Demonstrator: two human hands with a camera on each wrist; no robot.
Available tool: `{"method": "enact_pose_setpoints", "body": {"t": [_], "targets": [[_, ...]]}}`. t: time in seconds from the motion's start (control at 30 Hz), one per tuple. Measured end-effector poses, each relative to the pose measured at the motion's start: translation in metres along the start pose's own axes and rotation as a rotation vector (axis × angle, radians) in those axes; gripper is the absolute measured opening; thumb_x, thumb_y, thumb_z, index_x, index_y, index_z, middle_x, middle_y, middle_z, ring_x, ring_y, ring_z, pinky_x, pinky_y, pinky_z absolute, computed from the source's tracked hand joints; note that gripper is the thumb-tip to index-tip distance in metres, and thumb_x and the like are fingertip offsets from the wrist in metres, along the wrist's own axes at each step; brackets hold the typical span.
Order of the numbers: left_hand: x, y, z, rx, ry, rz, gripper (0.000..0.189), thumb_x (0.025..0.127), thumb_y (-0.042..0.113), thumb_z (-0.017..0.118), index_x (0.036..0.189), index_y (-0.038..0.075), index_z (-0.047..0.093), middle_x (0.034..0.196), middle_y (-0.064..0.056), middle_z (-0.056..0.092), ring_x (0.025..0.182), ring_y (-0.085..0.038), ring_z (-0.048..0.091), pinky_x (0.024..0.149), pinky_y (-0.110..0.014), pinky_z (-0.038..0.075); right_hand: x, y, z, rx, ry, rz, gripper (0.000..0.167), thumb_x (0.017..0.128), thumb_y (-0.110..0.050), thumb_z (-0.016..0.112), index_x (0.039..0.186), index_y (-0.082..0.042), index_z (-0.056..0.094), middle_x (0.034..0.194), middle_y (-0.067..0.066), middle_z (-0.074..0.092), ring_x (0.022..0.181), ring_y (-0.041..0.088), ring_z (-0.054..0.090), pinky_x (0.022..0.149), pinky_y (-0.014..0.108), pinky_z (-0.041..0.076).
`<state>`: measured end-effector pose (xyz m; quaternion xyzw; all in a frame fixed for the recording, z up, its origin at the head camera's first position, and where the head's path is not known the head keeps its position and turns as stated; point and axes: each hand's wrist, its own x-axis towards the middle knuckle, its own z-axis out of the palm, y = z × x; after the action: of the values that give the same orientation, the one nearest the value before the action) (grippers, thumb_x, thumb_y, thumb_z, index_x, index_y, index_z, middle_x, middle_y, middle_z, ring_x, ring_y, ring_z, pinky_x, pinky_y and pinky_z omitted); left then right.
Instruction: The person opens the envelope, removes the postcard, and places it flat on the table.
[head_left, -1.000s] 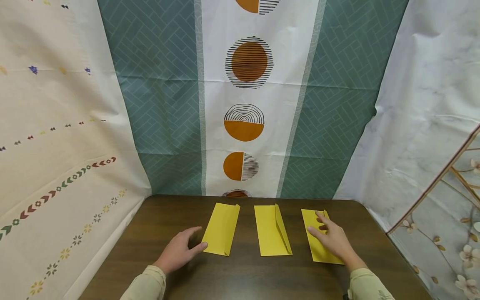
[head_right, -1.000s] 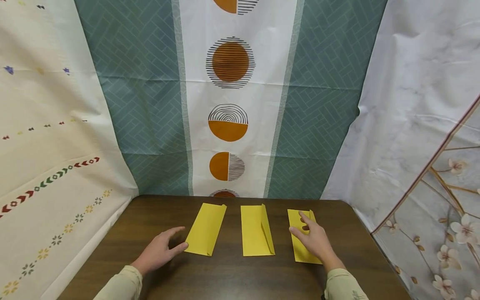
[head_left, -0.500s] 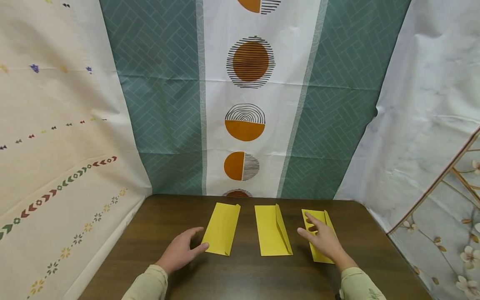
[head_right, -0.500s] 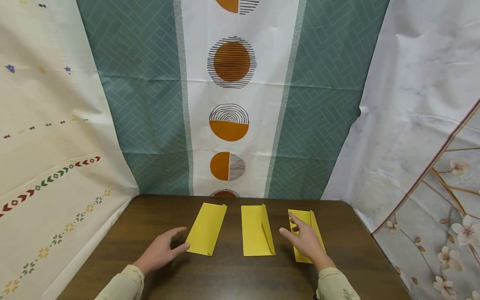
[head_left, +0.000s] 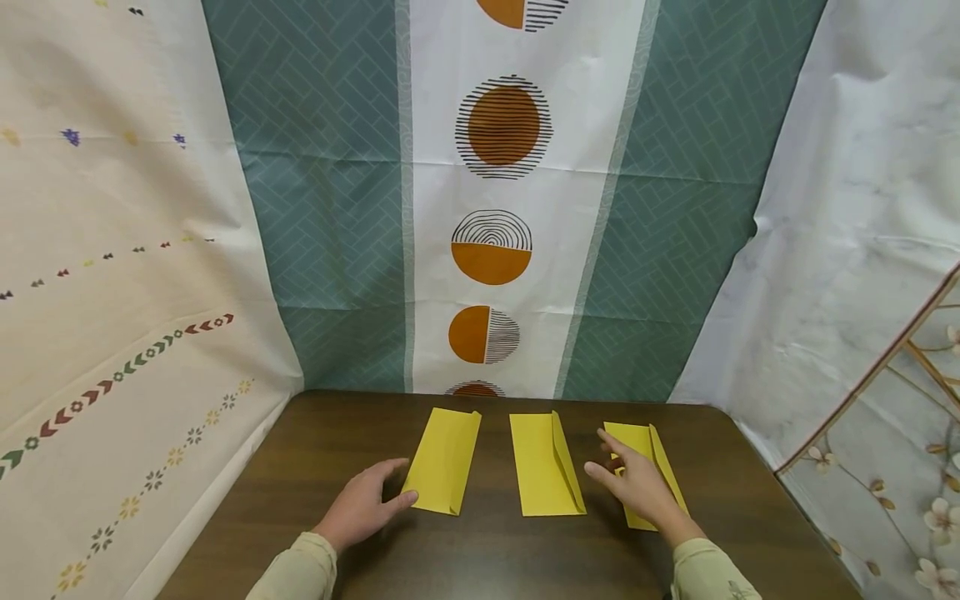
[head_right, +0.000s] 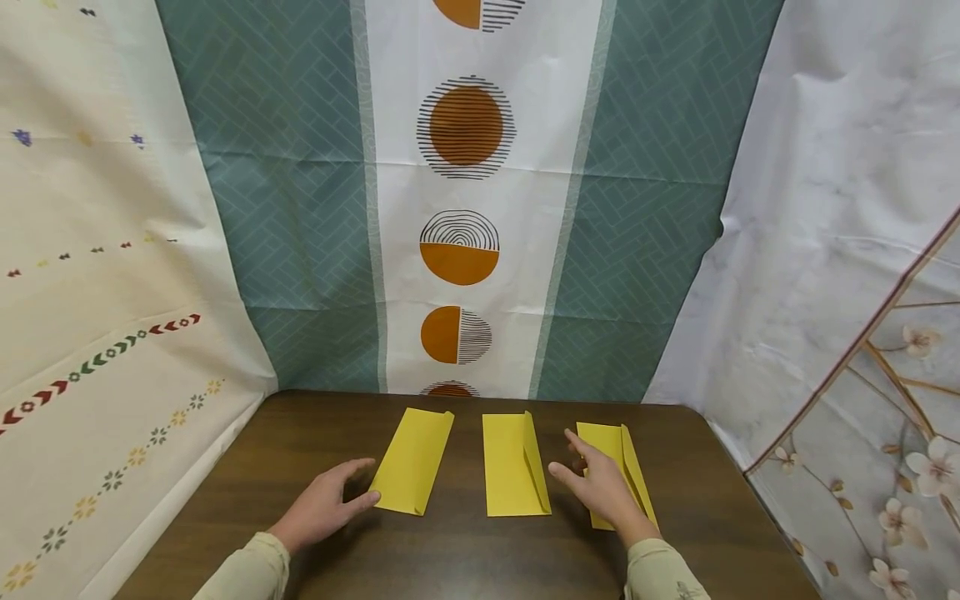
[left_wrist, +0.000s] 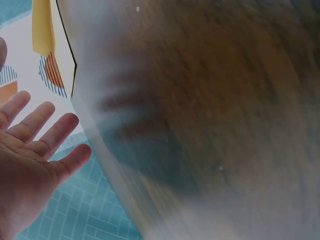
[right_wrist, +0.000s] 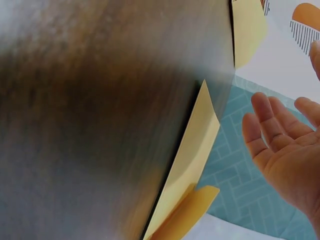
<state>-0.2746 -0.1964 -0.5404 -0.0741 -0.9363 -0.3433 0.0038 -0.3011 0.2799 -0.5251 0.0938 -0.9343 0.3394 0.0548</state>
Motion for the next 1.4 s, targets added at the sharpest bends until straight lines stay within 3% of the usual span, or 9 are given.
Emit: {"method": "enact_pose_setpoints", "body": {"t": [0.17, 0.4, 0.93, 1.27, 1.4], "targets": [[0.0, 0.003, -0.001, 0.001, 0.012, 0.005, 0.065, 0.094, 0.042, 0.082, 0.147, 0.011, 0.062, 0.15, -0.012, 0.065, 0.141, -0.038, 0.06, 0.115, -0.062, 0.047, 0.003, -0.003, 0.005, 0.017, -0.003, 0.011, 0.081, 0.098, -0.048, 0.076, 0.165, -0.016, 0.042, 0.146, 0.02, 0.066, 0.111, 0.027, 0.071, 0.084, 0.039, 0.059], [-0.001, 0.002, 0.002, 0.026, 0.011, 0.016, 0.063, 0.094, 0.04, 0.082, 0.147, 0.011, 0.063, 0.148, -0.012, 0.067, 0.14, -0.04, 0.06, 0.113, -0.075, 0.039, 0.001, -0.006, 0.015, 0.036, -0.008, 0.02, 0.077, 0.099, -0.041, 0.077, 0.164, -0.014, 0.044, 0.145, 0.02, 0.067, 0.112, 0.029, 0.074, 0.093, 0.051, 0.061], [0.007, 0.002, -0.001, 0.082, 0.021, 0.024, 0.061, 0.094, 0.042, 0.082, 0.145, 0.013, 0.065, 0.146, -0.01, 0.068, 0.137, -0.04, 0.061, 0.113, -0.071, 0.04, 0.008, -0.025, 0.023, 0.033, -0.014, -0.026, 0.076, 0.098, -0.042, 0.077, 0.162, -0.014, 0.047, 0.143, 0.019, 0.068, 0.11, 0.027, 0.074, 0.092, 0.047, 0.063], [0.01, 0.006, 0.003, 0.103, -0.001, 0.027, 0.062, 0.094, 0.042, 0.082, 0.144, 0.01, 0.065, 0.145, -0.011, 0.069, 0.136, -0.039, 0.063, 0.112, -0.07, 0.041, 0.013, -0.034, 0.029, 0.025, -0.03, -0.049, 0.077, 0.096, -0.041, 0.08, 0.161, -0.013, 0.049, 0.139, 0.016, 0.071, 0.097, 0.014, 0.068, 0.078, 0.029, 0.058], [0.011, 0.005, 0.005, 0.115, -0.001, 0.029, 0.061, 0.094, 0.04, 0.082, 0.144, 0.01, 0.065, 0.145, -0.011, 0.069, 0.135, -0.039, 0.063, 0.112, -0.07, 0.042, 0.015, -0.04, 0.035, 0.034, -0.041, -0.067, 0.077, 0.096, -0.041, 0.08, 0.16, -0.01, 0.05, 0.14, 0.017, 0.07, 0.102, 0.02, 0.07, 0.085, 0.035, 0.06]]}}
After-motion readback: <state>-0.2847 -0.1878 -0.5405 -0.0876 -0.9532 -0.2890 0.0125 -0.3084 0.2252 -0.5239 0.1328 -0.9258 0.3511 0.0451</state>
